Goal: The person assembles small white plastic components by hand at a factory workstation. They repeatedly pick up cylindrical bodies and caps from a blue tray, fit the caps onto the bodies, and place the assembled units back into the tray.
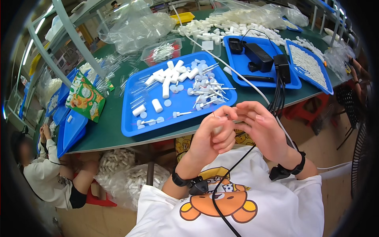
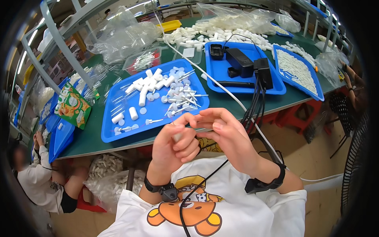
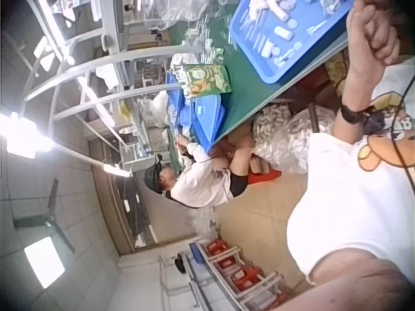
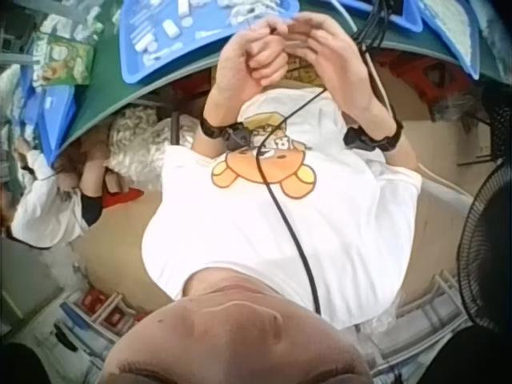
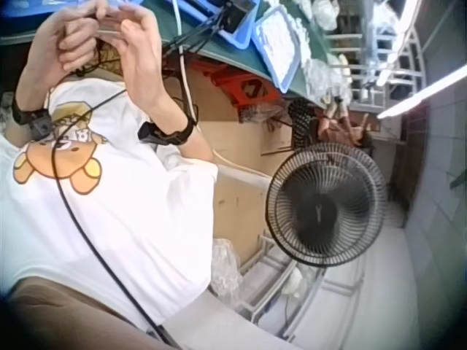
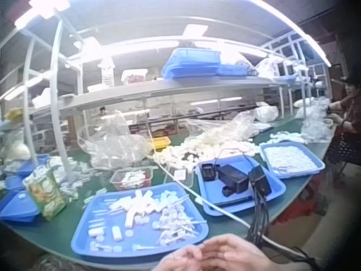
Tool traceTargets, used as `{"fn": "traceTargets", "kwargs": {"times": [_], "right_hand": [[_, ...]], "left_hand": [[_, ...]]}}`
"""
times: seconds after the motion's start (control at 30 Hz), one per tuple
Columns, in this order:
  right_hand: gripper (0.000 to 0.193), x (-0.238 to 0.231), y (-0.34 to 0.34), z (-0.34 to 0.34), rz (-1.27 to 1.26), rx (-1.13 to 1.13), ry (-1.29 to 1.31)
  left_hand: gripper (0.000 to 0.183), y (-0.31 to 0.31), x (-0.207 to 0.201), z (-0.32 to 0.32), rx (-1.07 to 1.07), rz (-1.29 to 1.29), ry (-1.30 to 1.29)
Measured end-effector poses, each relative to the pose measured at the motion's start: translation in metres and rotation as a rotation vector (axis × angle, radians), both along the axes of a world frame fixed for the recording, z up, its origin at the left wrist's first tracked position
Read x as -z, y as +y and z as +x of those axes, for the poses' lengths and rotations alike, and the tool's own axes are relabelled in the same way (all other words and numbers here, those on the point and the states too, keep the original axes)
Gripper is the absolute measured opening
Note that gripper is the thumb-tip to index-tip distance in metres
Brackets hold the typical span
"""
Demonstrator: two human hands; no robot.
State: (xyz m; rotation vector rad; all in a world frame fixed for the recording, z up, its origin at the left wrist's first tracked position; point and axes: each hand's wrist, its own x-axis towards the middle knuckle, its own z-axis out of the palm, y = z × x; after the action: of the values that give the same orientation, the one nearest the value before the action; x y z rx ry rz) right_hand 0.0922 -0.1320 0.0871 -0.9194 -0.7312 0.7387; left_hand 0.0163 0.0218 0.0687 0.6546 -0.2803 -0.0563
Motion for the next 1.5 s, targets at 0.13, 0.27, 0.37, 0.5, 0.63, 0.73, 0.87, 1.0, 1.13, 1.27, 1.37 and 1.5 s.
{"fn": "traceTargets", "kwargs": {"times": [0.13, 0.27, 0.37, 0.5, 0.63, 0.73, 0.87, 1.0, 1.13, 1.27, 1.37, 1.5], "right_hand": [[0.036, -0.002, -0.001, 0.003, 0.004, 0.010, 0.023], [0.036, -0.005, -0.003, 0.005, 0.008, 0.016, 0.001], [0.035, -0.004, -0.004, 0.006, 0.016, 0.024, -0.002], [0.036, -0.003, -0.003, 0.006, 0.001, 0.030, 0.008], [0.036, -0.002, -0.003, 0.005, -0.013, 0.029, -0.001], [0.036, -0.001, -0.003, 0.006, -0.015, 0.024, -0.008], [0.037, -0.001, -0.004, 0.003, -0.014, 0.040, -0.018], [0.038, -0.003, -0.005, 0.002, -0.015, 0.049, -0.037], [0.039, -0.004, -0.005, 0.003, -0.017, 0.035, -0.056], [0.039, -0.005, -0.003, 0.002, -0.024, 0.050, -0.070], [0.036, -0.004, -0.003, 0.001, -0.054, 0.042, -0.100], [0.017, -0.007, -0.007, -0.002, -0.242, -0.030, -0.218]], "left_hand": [[0.020, -0.003, 0.001, 0.001, 0.022, -0.135, -0.063], [0.021, -0.011, -0.005, 0.001, -0.127, 0.008, -0.068], [0.023, -0.017, -0.005, 0.003, -0.175, 0.038, -0.044], [0.030, -0.015, -0.007, 0.001, -0.090, 0.010, -0.060], [0.035, -0.006, 0.000, 0.003, 0.061, -0.041, -0.098], [0.028, -0.007, -0.001, 0.001, 0.016, 0.045, -0.036], [0.020, -0.010, -0.002, -0.001, -0.025, 0.055, 0.016], [0.017, -0.010, -0.002, -0.001, -0.068, 0.067, 0.008], [0.017, -0.007, -0.003, 0.000, -0.099, 0.063, 0.010], [0.017, -0.003, -0.002, -0.002, -0.087, 0.094, -0.055], [0.017, -0.001, -0.004, -0.005, -0.091, 0.122, -0.032], [0.017, 0.005, -0.004, -0.007, -0.088, 0.141, -0.005]]}}
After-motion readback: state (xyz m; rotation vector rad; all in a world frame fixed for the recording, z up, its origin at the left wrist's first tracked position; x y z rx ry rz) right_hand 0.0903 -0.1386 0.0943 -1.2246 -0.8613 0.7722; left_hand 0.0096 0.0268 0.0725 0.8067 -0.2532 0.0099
